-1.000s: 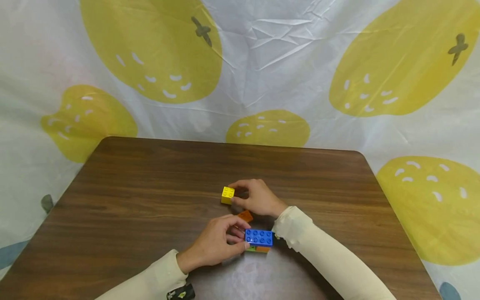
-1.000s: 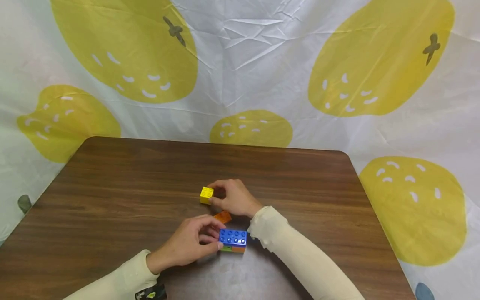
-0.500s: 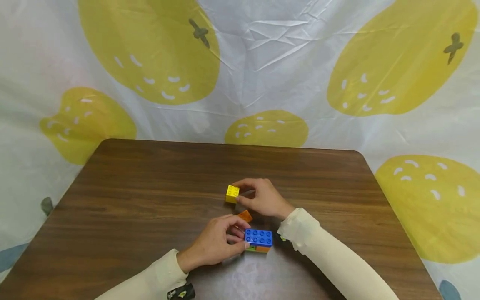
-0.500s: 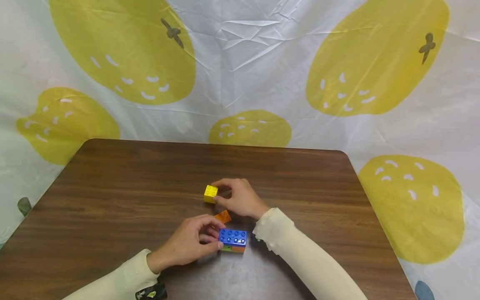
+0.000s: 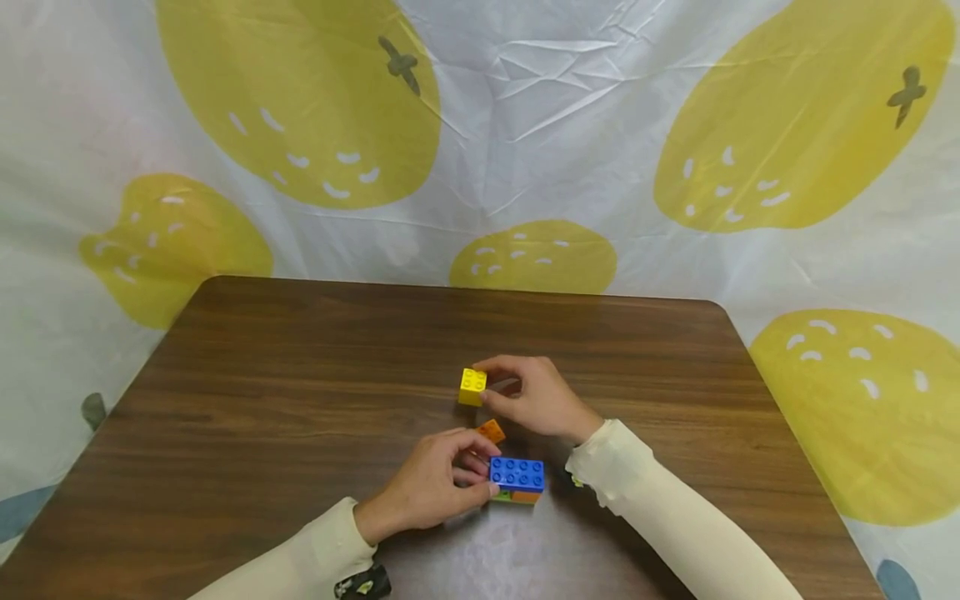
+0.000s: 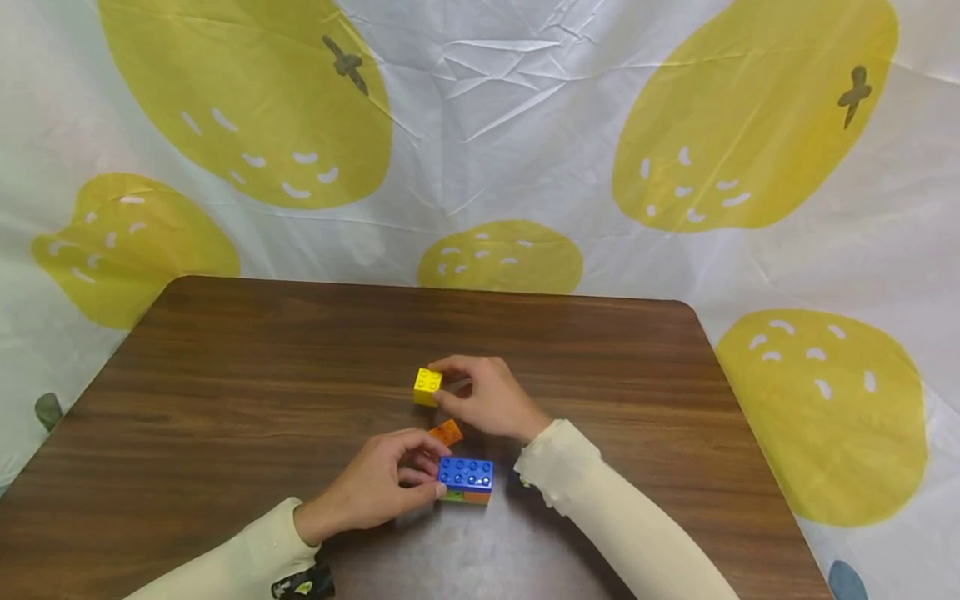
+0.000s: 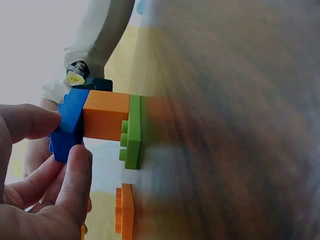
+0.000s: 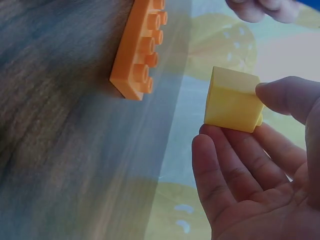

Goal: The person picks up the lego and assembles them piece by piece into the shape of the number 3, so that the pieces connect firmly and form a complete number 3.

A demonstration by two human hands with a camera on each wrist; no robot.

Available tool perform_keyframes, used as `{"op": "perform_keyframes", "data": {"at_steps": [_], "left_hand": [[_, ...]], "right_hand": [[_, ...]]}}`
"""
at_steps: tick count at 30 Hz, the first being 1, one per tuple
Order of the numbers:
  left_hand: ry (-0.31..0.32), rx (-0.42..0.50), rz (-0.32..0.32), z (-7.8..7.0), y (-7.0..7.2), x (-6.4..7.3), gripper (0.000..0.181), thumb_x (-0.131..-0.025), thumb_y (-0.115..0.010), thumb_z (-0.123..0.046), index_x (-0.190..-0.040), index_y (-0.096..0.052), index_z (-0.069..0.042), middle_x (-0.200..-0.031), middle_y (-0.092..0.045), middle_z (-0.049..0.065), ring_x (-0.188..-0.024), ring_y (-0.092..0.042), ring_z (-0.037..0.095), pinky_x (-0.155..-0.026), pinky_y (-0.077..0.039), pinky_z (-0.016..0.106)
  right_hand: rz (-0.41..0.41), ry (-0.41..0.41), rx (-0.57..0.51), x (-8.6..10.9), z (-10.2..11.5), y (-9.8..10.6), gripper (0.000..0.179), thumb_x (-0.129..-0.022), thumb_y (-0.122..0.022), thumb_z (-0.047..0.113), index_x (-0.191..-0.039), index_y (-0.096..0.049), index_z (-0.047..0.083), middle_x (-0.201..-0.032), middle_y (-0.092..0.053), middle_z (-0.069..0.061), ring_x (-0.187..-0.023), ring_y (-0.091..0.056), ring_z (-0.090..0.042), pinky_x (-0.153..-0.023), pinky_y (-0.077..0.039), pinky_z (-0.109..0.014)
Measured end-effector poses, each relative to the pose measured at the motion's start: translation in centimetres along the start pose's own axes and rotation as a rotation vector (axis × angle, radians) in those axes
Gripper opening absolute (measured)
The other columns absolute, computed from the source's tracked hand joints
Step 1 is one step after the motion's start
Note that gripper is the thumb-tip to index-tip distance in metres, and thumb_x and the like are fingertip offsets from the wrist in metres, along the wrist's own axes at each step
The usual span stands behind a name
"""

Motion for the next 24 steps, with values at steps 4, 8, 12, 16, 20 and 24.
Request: {"op": "perform_keyframes", "data": {"at_steps": [4,8,12,16,20,24], "left_hand": [[-0.005,0.003,-0.004,0.0,0.0,0.0,0.033,-0.089,-0.086,-0.017,-0.118,-0.072,-0.009,-0.115,-0.071,0.007,-0.097,-0.073,0.013,-0.083,-0.063,0.024],[-0.008,0.004,-0.007,0.1,0.0,0.0,0.033,-0.089,-0.085,-0.017,-0.118,-0.072,-0.009,-0.114,-0.071,0.006,-0.096,-0.073,0.01,-0.082,-0.063,0.023],[-0.009,-0.003,-0.013,0.2,-0.1,0.0,0.033,-0.089,-0.085,-0.017,-0.118,-0.072,-0.009,-0.113,-0.071,0.005,-0.096,-0.072,0.011,-0.081,-0.063,0.023],[-0.002,-0.001,-0.014,0.3,-0.1,0.0,0.033,-0.089,-0.085,-0.017,-0.119,-0.072,-0.011,-0.114,-0.071,0.003,-0.096,-0.072,0.011,-0.082,-0.063,0.023],[0.007,-0.002,-0.014,0.4,-0.2,0.0,0.033,-0.089,-0.085,-0.018,-0.119,-0.072,-0.012,-0.114,-0.07,0.002,-0.097,-0.072,0.01,-0.082,-0.063,0.023],[0.001,-0.004,-0.017,0.3,-0.3,0.0,0.033,-0.089,-0.085,-0.017,-0.119,-0.072,-0.012,-0.114,-0.071,0.003,-0.096,-0.072,0.011,-0.082,-0.063,0.023]], "right_hand": [[-0.014,0.008,-0.007,0.5,0.4,0.4,0.039,-0.094,-0.079,0.014,-0.132,-0.071,0.008,-0.125,-0.077,-0.008,-0.106,-0.077,-0.021,-0.088,-0.065,-0.039],[-0.014,-0.003,-0.008,0.9,0.7,0.7,0.039,-0.094,-0.079,0.013,-0.132,-0.071,0.009,-0.126,-0.076,-0.006,-0.105,-0.077,-0.02,-0.089,-0.065,-0.038],[-0.018,-0.011,-0.002,1.2,1.1,1.0,0.039,-0.094,-0.079,0.014,-0.133,-0.071,0.011,-0.127,-0.076,-0.005,-0.105,-0.077,-0.019,-0.089,-0.065,-0.037],[-0.02,-0.014,-0.003,1.7,1.6,1.3,0.039,-0.095,-0.078,0.015,-0.133,-0.071,0.011,-0.127,-0.075,-0.004,-0.103,-0.077,-0.019,-0.09,-0.064,-0.039],[-0.019,-0.014,-0.01,2.3,2.0,1.7,0.039,-0.095,-0.078,0.014,-0.134,-0.071,0.012,-0.128,-0.075,-0.005,-0.101,-0.077,-0.019,-0.091,-0.064,-0.044],[-0.035,-0.003,-0.011,2.9,2.4,2.1,0.039,-0.094,-0.079,0.013,-0.133,-0.071,0.012,-0.128,-0.075,-0.005,-0.099,-0.077,-0.02,-0.09,-0.064,-0.046]]}}
Point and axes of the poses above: each hand's wrist, its own x-axis away from the middle knuckle, its own y-axis out of the back of the hand, z = x × y, the point moved 2 cm from there along -x, towards the middle knuckle
